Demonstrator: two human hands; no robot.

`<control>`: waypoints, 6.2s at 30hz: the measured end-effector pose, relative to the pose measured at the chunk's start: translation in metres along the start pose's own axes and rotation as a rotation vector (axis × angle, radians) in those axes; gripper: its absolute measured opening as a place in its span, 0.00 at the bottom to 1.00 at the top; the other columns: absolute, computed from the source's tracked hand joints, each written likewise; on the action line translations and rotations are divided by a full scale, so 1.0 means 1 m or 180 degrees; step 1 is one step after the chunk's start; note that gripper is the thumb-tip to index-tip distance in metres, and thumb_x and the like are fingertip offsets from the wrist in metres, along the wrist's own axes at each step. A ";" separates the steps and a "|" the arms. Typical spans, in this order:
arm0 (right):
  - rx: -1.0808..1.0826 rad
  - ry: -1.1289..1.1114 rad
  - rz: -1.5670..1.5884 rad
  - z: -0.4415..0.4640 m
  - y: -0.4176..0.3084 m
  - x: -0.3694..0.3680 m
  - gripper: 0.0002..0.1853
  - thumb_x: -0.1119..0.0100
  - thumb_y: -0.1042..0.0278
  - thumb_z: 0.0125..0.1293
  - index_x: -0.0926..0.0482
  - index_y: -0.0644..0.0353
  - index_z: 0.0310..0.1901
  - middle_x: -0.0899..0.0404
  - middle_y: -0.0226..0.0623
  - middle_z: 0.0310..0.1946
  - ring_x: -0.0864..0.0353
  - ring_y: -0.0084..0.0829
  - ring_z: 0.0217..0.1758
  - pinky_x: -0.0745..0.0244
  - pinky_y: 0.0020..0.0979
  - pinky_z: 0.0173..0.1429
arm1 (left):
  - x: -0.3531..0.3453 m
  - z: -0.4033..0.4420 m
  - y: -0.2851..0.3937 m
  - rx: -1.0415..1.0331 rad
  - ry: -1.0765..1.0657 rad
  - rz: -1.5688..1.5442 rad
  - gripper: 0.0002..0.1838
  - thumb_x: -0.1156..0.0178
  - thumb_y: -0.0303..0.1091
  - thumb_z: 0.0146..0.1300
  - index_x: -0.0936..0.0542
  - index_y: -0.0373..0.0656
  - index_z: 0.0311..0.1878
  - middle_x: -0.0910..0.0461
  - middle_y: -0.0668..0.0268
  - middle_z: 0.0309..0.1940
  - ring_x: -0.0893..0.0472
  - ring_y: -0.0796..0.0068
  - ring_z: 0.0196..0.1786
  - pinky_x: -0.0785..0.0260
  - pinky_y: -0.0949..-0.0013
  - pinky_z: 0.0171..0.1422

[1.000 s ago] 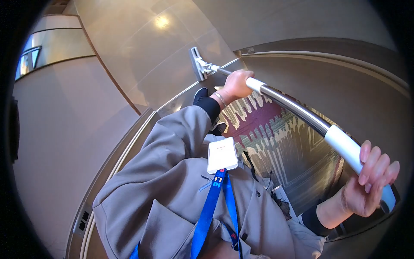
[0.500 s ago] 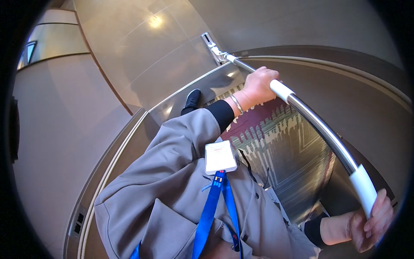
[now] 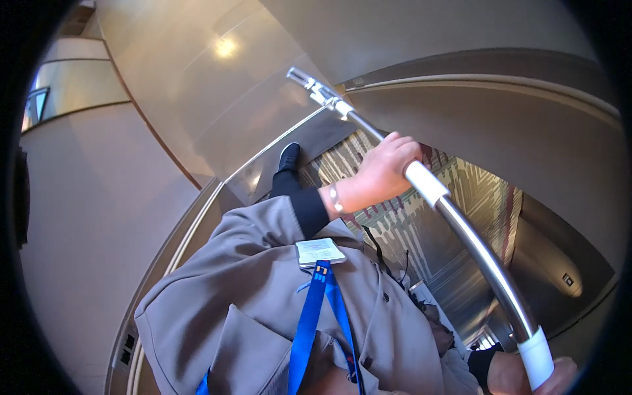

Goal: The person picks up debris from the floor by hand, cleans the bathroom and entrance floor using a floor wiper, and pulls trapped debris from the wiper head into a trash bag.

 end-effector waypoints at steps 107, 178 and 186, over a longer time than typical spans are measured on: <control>-0.2232 -0.2139 -0.2917 0.633 0.931 1.385 0.12 0.46 0.66 0.62 0.22 0.61 0.44 0.20 0.50 0.39 0.21 0.47 0.47 0.27 0.43 0.51 | -0.875 1.206 -0.002 0.0659 0.2928 -0.1251 0.16 0.39 0.40 0.63 0.34 0.48 0.26 0.37 0.71 0.16 0.31 0.79 0.24 0.47 0.80 0.16; -0.2052 -0.0765 -0.0562 0.846 1.319 1.460 0.14 0.43 0.64 0.65 0.22 0.67 0.45 0.20 0.33 0.30 0.21 0.21 0.26 0.24 0.22 0.34 | -0.865 1.294 0.059 0.0190 0.1441 0.0164 0.15 0.52 0.43 0.71 0.34 0.49 0.27 0.45 0.73 0.21 0.42 0.78 0.29 0.43 0.68 0.47; -0.1224 -0.2037 -0.3087 0.832 1.407 1.406 0.16 0.43 0.64 0.59 0.22 0.59 0.48 0.21 0.45 0.45 0.23 0.47 0.51 0.29 0.43 0.56 | -0.783 1.235 0.105 -0.0424 0.1560 -0.0242 0.22 0.52 0.51 0.68 0.40 0.50 0.21 0.50 0.74 0.12 0.48 0.78 0.20 0.49 0.70 0.35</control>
Point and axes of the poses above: each hand's wrist, its own z-axis towards the middle knuckle, its own x-axis out of the back of the hand, y = z × x, the point moved 4 cm from there along z, towards the middle knuckle
